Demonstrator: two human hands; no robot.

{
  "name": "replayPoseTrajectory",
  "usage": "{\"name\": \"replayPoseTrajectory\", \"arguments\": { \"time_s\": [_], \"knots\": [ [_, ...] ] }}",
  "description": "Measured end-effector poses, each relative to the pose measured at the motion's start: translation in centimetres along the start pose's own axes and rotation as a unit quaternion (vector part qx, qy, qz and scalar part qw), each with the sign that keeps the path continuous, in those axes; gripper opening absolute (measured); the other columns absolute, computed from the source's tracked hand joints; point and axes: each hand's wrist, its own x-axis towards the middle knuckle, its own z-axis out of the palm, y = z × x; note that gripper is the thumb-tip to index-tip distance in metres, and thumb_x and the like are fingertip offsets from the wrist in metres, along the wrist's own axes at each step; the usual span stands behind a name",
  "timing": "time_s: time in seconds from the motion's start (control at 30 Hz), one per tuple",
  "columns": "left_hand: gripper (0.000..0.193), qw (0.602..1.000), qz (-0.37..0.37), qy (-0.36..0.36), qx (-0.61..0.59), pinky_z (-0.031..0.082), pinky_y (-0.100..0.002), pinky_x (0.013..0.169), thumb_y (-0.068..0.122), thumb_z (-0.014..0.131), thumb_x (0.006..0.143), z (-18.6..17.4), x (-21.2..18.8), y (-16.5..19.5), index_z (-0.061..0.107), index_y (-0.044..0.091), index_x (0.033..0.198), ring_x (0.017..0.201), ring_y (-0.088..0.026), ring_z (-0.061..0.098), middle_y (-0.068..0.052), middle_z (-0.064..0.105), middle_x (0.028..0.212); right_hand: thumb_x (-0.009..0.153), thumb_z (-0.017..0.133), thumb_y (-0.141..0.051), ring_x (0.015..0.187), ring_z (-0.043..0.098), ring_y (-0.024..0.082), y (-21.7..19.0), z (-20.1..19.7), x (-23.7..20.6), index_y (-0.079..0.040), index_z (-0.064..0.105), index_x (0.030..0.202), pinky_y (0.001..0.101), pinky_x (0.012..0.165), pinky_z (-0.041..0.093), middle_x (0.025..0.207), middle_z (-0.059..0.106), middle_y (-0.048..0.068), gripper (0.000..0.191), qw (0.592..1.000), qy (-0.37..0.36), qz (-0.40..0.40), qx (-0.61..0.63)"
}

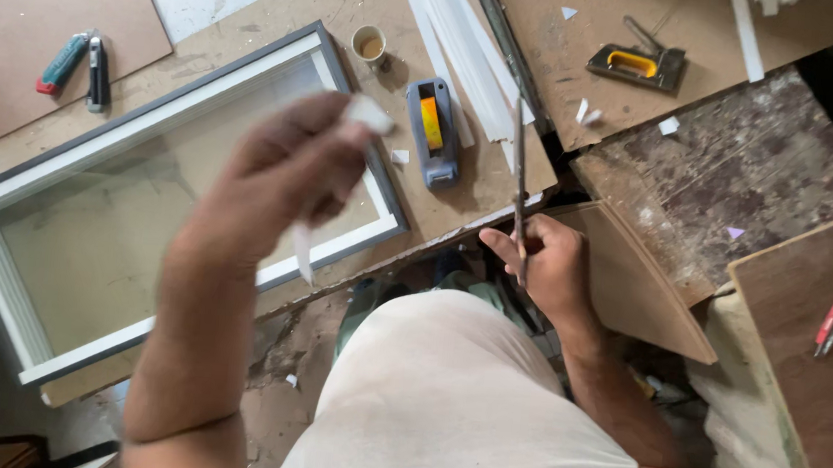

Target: The person assembles a window frame by placing white plastic strips along the edges of a glass pane. They use scissors to cut the strips to length and press them into place around the frame.

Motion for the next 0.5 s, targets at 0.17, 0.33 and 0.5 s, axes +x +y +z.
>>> {"name": "replayPoseTrajectory", "arguments": {
  "time_s": [0.17, 0.33, 0.5],
  "knots": [
    [0.032, 0.934, 0.086, 0.244, -0.247, 0.053, -0.025, 0.061, 0.01, 0.045, 0.114, -9.7, -3.8, -1.3, 0.056, 0.0, 0.143, 0.069, -0.012, 0.064, -0.007, 0.068, 0.091, 0.079, 0.088, -0.05, 0.058, 0.067, 0.027, 5.8, 3.4, 7.6, -0.007, 0.073, 0.066, 0.0425, 0.055, 0.05, 0.06, 0.068, 0.01, 0.047, 0.952, -0.045, 0.09, -0.289],
    [0.042, 0.868, -0.1, 0.396, -0.283, 0.064, -0.037, 0.082, 0.021, 0.041, 0.104, -10.6, -5.9, -10.9, 0.054, 0.001, 0.138, 0.091, -0.025, 0.074, -0.016, 0.072, 0.104, 0.074, 0.087, -0.028, 0.077, 0.072, 0.036, 11.3, 9.7, 10.8, -0.005, 0.078, 0.081, 0.0468, 0.07, 0.056, 0.08, 0.073, 0.018, 0.026, 0.919, -0.045, 0.019, -0.392],
    [0.046, 0.884, -0.166, 0.31, -0.308, 0.063, -0.041, 0.088, 0.006, 0.04, 0.099, -10.7, -8.3, -15.9, 0.048, -0.002, 0.144, 0.107, -0.03, 0.071, -0.021, 0.068, 0.128, 0.08, 0.08, -0.016, 0.088, 0.073, 0.037, 8.2, 11.8, 10.0, -0.003, 0.077, 0.095, 0.048, 0.075, 0.058, 0.094, 0.075, 0.018, 0.02, 0.909, -0.009, -0.019, -0.416]
  ]
}}
